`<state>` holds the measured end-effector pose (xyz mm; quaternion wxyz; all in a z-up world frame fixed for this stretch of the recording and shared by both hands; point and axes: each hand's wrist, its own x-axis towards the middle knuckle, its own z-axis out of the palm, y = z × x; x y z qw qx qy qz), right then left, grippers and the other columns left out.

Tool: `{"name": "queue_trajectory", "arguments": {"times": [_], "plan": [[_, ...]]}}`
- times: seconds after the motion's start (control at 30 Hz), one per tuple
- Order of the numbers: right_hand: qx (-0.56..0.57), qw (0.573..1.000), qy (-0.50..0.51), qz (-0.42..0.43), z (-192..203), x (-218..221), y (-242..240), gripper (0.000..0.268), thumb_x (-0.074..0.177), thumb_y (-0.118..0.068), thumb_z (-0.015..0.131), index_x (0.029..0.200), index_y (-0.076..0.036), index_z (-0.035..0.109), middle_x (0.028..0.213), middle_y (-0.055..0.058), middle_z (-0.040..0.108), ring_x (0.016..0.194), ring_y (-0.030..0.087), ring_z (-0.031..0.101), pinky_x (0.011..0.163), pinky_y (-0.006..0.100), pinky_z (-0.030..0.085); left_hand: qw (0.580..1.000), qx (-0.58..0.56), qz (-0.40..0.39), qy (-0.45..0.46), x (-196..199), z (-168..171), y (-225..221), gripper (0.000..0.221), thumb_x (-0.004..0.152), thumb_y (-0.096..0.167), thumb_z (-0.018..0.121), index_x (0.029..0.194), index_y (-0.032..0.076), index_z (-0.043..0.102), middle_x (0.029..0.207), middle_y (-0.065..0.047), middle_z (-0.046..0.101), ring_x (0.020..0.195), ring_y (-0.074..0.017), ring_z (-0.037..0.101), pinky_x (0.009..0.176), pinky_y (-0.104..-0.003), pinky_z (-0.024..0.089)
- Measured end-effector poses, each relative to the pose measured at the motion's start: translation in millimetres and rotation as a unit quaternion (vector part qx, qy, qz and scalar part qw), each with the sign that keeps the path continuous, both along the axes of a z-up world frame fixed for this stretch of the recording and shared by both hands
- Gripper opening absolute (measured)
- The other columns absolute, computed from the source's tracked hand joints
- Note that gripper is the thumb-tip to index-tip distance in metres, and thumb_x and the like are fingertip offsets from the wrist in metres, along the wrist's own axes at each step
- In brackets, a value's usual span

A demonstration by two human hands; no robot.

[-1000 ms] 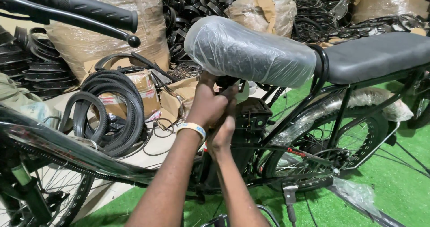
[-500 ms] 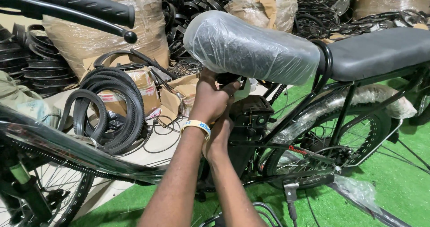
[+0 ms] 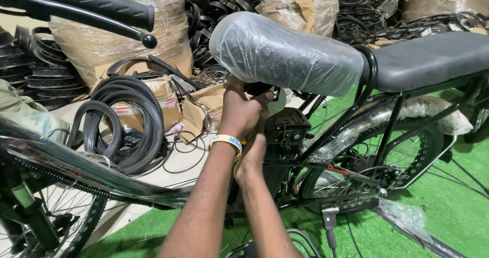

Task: Assembling and adjusting components of a bicycle using a screwdriver and pliers

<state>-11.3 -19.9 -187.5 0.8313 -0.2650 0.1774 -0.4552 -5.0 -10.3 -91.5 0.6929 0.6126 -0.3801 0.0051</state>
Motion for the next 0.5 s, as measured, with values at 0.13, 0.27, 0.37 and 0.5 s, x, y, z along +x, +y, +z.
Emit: {"name": "queue_trajectory", "arguments": {"times": [0.13,0.27,0.37,0.5], "plan": [[-0.012,1.000,0.014,-0.004,-10.3,-18.2,-22.0,0.033,0.076,-0.017,0.039,0.056,0.003,0.055,0.041,0.014,0.035,0.030,0.023,0.037,0.028,0.033,0.030,0.999,-0.026,-0.010,0.024,0.9,-3.0,-3.3,0.034,0.075,0.001,0.072,0.107,0.005,0.061,0.088,-0.010,0.064,0.079,-0.0193,0.062,0.058,-0.037,0.064],[-0.017,0.999,0.026,-0.010,-13.7,-28.5,-37.8,0.034,0.076,-0.018,0.039,0.055,0.002,0.055,0.040,0.013,0.035,0.030,0.023,0.038,0.028,0.032,0.030,0.999,-0.043,-0.019,0.024,0.2,-3.0,-5.5,0.035,0.075,0.001,0.071,0.108,0.004,0.061,0.090,-0.010,0.064,0.085,-0.0192,0.062,0.060,-0.041,0.065],[-0.023,0.999,0.035,-0.014,-19.4,-38.6,-47.3,0.034,0.076,-0.019,0.039,0.054,0.002,0.055,0.040,0.013,0.036,0.030,0.023,0.038,0.029,0.031,0.030,0.998,-0.043,-0.002,-0.048,11.0,-17.4,-14.0,0.050,0.072,0.002,0.076,0.119,0.008,0.059,0.107,-0.012,0.066,0.107,-0.0246,0.061,0.086,-0.049,0.058],[-0.032,0.998,0.041,-0.016,-18.6,-33.8,-39.7,0.034,0.075,-0.019,0.039,0.053,0.001,0.055,0.040,0.012,0.036,0.029,0.022,0.038,0.029,0.031,0.030,0.998,-0.018,-0.001,-0.053,8.2,-14.7,-5.9,0.049,0.072,0.007,0.077,0.117,0.011,0.060,0.105,-0.009,0.067,0.107,-0.0235,0.062,0.091,-0.047,0.053]]}}
